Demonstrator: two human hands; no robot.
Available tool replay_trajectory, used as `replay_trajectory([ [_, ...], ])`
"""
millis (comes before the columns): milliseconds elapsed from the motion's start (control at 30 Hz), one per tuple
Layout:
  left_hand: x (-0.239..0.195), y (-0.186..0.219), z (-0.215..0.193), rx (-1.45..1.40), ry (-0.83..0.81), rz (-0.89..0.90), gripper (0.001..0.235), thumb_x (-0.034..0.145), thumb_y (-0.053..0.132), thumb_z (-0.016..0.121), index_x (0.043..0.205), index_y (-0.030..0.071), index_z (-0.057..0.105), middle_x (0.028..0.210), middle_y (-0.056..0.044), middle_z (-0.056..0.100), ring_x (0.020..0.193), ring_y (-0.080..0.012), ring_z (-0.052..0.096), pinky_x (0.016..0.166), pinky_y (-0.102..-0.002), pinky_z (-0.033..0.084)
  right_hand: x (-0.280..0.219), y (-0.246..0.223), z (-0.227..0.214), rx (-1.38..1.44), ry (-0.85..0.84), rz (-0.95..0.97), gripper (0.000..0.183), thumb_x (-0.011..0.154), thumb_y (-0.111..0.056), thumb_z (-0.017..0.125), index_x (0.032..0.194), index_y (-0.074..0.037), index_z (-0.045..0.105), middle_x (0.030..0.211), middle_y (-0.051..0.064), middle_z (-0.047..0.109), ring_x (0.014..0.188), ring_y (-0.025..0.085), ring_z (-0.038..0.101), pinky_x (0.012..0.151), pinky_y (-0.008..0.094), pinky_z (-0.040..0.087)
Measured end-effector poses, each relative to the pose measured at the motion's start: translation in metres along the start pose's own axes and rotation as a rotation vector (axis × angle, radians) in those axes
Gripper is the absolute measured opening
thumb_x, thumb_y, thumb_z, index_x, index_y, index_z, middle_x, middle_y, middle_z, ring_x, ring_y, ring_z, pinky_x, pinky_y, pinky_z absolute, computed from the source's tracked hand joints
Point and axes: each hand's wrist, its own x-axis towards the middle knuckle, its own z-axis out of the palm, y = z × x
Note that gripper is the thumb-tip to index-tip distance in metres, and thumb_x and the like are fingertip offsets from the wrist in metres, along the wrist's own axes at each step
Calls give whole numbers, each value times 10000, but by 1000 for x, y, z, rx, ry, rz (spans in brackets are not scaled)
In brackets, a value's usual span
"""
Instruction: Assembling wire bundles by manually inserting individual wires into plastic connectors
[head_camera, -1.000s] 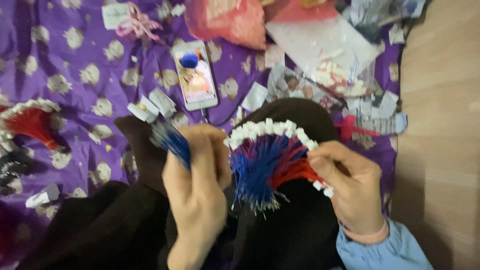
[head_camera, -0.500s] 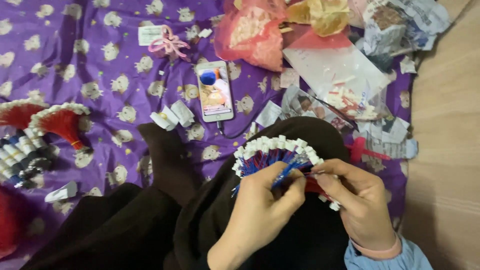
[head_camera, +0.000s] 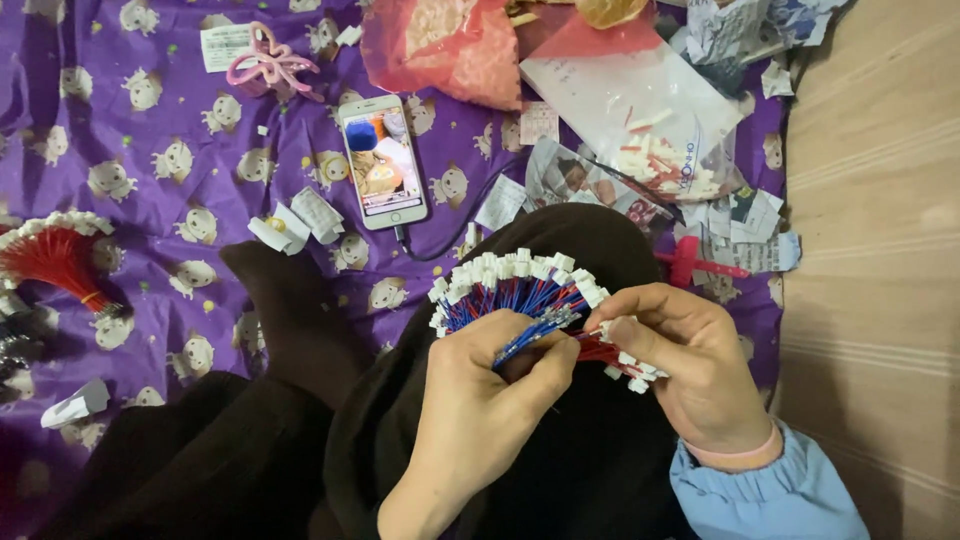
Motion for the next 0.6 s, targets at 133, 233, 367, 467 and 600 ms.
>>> replay_trajectory([
  [133, 1, 0, 2, 8, 2, -5, 93, 713, 58, 678, 623, 34, 676, 492, 11, 562, 428, -57, 404, 391, -200, 328, 0, 2, -1, 31, -8, -5, 118, 813, 1, 607, 909, 52, 656, 869, 175, 699, 697, 181, 647, 662, 255, 521],
  [233, 2, 0, 1, 48, -8, 31, 138, 718, 83, 663, 590, 33, 653, 498, 4, 545, 431, -74, 399, 397, -218, 318, 0, 4, -3, 22, -6, -8, 122, 813, -11, 613, 909, 48, 660, 866, 178, 705, 695, 187, 660, 665, 259, 535],
  [367, 2, 1, 0, 99, -52, 7, 139, 721, 114, 653, 636, 16, 699, 526, -8, 617, 428, -74, 449, 396, -214, 358, 0, 6, -4, 33, -8, -28, 127, 817, 21, 615, 926, 49, 673, 818, 135, 684, 653, 116, 595, 606, 195, 461],
  [467, 2, 1, -1, 95, -75, 28, 135, 717, 113, 648, 647, 9, 697, 564, -11, 646, 446, -78, 471, 412, -211, 379, 0, 7, -5, 39, -15, -29, 131, 824, -2, 615, 933, 47, 669, 834, 143, 688, 657, 132, 618, 608, 202, 484],
  [600, 3, 1, -3, 110, -90, 18, 144, 721, 121, 649, 633, 16, 693, 557, -6, 642, 435, -77, 469, 403, -210, 376, 1, 7, -4, 45, -15, -34, 135, 825, -11, 614, 937, 44, 666, 850, 150, 692, 667, 140, 630, 620, 206, 497],
])
